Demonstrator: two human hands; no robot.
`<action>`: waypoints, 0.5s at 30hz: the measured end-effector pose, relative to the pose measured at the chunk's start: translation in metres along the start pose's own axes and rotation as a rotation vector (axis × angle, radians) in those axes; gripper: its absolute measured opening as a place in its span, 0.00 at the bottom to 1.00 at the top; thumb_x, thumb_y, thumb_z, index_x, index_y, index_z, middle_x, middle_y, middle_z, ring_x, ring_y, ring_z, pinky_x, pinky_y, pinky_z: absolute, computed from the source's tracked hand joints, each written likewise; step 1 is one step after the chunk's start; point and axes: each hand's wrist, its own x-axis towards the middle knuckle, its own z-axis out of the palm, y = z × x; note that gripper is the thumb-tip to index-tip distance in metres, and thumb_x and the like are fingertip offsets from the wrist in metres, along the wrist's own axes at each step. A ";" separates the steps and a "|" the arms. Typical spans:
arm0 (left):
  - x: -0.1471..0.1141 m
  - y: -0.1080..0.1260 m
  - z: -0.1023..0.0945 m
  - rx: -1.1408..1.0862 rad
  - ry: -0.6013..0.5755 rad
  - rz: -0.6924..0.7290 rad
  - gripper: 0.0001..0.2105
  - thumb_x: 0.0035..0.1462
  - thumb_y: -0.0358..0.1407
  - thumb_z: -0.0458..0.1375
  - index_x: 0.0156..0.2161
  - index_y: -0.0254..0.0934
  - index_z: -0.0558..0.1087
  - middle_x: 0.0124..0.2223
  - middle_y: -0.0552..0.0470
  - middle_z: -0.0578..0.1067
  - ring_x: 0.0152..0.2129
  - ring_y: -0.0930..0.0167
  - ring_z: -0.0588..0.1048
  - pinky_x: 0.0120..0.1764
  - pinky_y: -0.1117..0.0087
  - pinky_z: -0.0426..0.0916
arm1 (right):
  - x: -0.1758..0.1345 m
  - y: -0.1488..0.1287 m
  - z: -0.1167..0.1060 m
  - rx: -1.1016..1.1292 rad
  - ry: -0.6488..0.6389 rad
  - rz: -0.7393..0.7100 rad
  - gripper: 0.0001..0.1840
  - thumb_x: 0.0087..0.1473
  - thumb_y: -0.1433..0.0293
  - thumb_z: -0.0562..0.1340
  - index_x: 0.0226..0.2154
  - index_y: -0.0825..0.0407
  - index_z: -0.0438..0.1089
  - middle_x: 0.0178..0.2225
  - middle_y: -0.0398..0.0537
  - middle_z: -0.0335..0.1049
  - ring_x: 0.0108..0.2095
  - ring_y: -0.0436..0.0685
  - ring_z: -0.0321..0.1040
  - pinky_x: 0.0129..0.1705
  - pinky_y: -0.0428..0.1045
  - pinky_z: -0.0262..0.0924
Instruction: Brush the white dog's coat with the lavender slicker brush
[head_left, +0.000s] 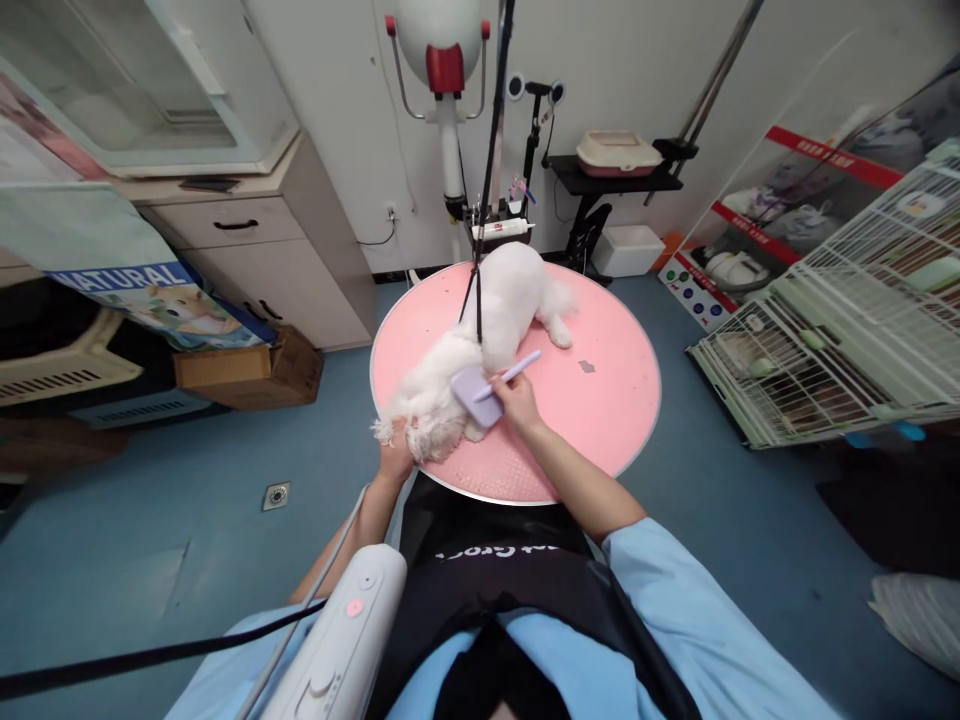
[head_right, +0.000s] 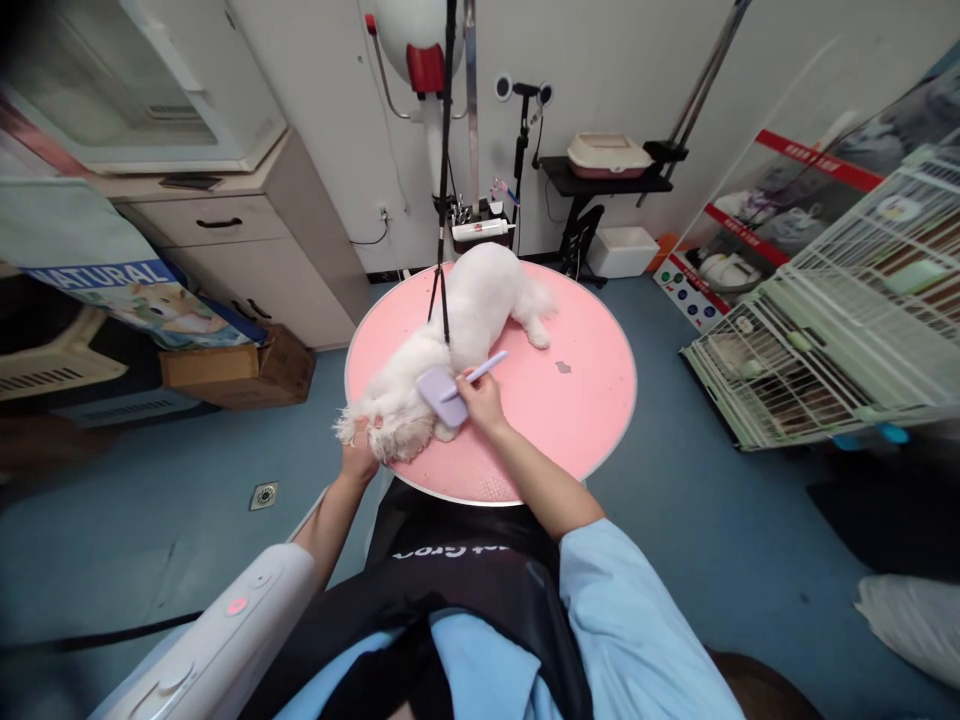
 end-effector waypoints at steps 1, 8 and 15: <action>-0.001 0.001 0.001 -0.035 0.019 -0.029 0.22 0.49 0.56 0.59 0.25 0.37 0.67 0.25 0.53 0.70 0.23 0.71 0.70 0.34 0.68 0.70 | -0.003 0.001 0.000 -0.001 0.077 -0.025 0.18 0.44 0.57 0.67 0.32 0.50 0.65 0.27 0.40 0.66 0.29 0.52 0.63 0.33 0.48 0.61; -0.003 0.005 0.003 -0.007 0.039 -0.015 0.22 0.50 0.56 0.57 0.29 0.36 0.70 0.30 0.47 0.73 0.31 0.66 0.74 0.43 0.63 0.71 | -0.024 0.010 -0.008 0.025 0.094 0.057 0.18 0.43 0.56 0.67 0.30 0.50 0.64 0.25 0.40 0.66 0.28 0.52 0.63 0.32 0.48 0.61; -0.008 -0.007 -0.005 0.165 0.002 0.086 0.21 0.57 0.54 0.53 0.32 0.35 0.72 0.35 0.43 0.76 0.38 0.60 0.76 0.50 0.57 0.69 | -0.032 0.021 -0.015 0.117 0.104 0.146 0.18 0.42 0.57 0.68 0.29 0.51 0.64 0.25 0.40 0.66 0.28 0.51 0.63 0.32 0.47 0.60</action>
